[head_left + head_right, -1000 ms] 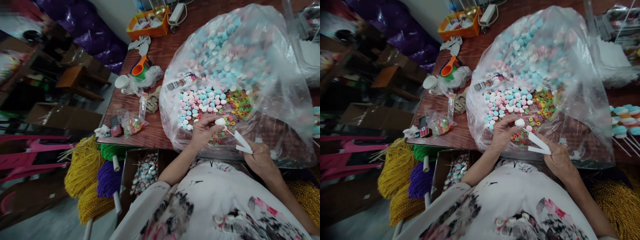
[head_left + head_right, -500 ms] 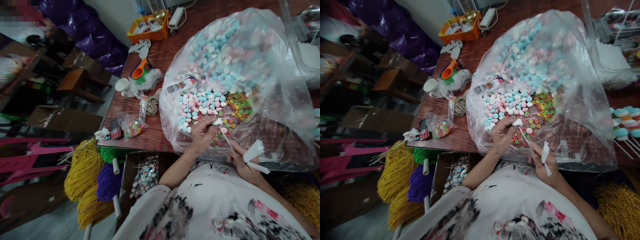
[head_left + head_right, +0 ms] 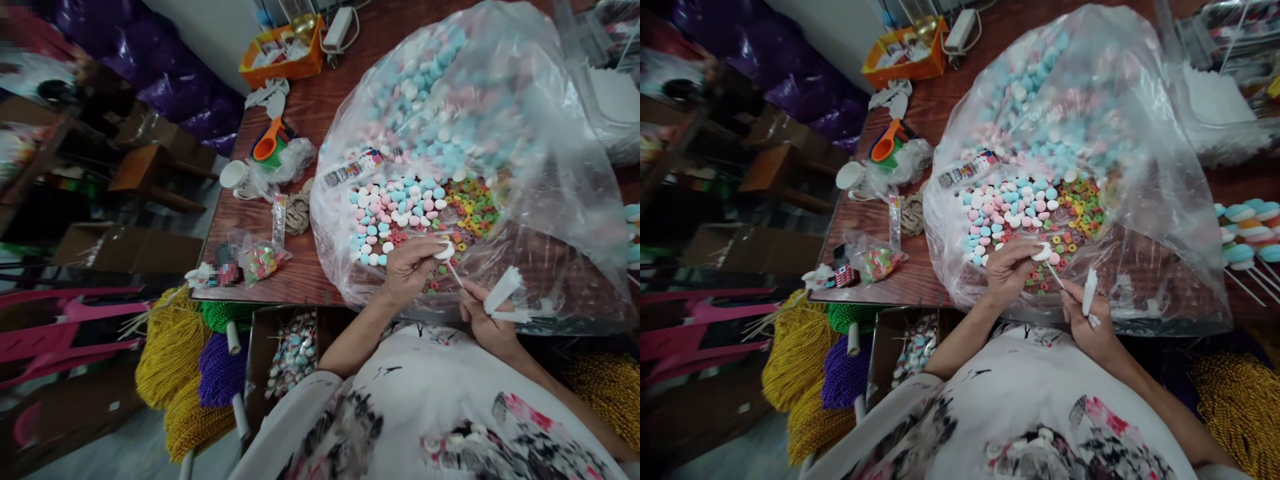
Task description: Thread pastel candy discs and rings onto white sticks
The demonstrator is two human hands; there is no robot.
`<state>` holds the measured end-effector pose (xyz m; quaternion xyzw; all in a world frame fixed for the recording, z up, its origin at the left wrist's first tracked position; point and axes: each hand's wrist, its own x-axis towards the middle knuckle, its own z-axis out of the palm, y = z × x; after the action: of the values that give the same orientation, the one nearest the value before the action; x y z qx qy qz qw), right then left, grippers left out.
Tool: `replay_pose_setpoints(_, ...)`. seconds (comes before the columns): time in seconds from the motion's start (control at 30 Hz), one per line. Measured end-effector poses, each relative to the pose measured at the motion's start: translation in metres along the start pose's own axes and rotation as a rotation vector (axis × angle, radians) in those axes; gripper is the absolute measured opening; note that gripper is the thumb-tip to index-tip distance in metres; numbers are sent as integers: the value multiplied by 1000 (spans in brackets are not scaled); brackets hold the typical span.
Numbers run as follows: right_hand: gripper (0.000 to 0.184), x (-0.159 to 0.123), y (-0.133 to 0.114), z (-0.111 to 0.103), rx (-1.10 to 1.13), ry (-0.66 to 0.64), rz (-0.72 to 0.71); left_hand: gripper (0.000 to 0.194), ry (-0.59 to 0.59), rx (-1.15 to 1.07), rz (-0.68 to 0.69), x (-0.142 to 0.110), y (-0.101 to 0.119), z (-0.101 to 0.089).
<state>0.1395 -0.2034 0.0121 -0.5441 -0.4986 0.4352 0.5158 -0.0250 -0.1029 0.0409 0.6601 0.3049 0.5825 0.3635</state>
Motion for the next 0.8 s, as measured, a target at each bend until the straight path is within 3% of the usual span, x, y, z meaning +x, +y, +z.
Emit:
replay_pose_setpoints(0.13,21,1,0,-6,-76,-16,11,23,-67,-21,13,-9,4,6)
replay_pose_setpoints(0.27,24,2,-2,-9,-105,-22,17,22,-258,-35,7,-25,9,22)
replay_pose_setpoints(0.37,33,5,-2,-21,-183,23,25,26,-396,-6,-51,-24,8,22)
replay_pose_setpoints(0.5,35,19,1,-48,-276,207,61,31,-424,378,-57,15,-7,2)
replay_pose_setpoints(0.57,33,26,3,-58,-287,260,56,30,-585,710,-39,44,-15,-5)
replay_pose_setpoints(0.63,32,31,5,-62,-305,243,35,26,-834,943,-38,69,-22,-5)
replay_pose_setpoints(0.7,34,32,6,-61,-337,191,2,23,-1003,1053,-49,85,-28,0)
replay_pose_setpoints(0.8,35,29,7,-56,-393,147,-77,21,-992,1039,-89,90,-35,7)
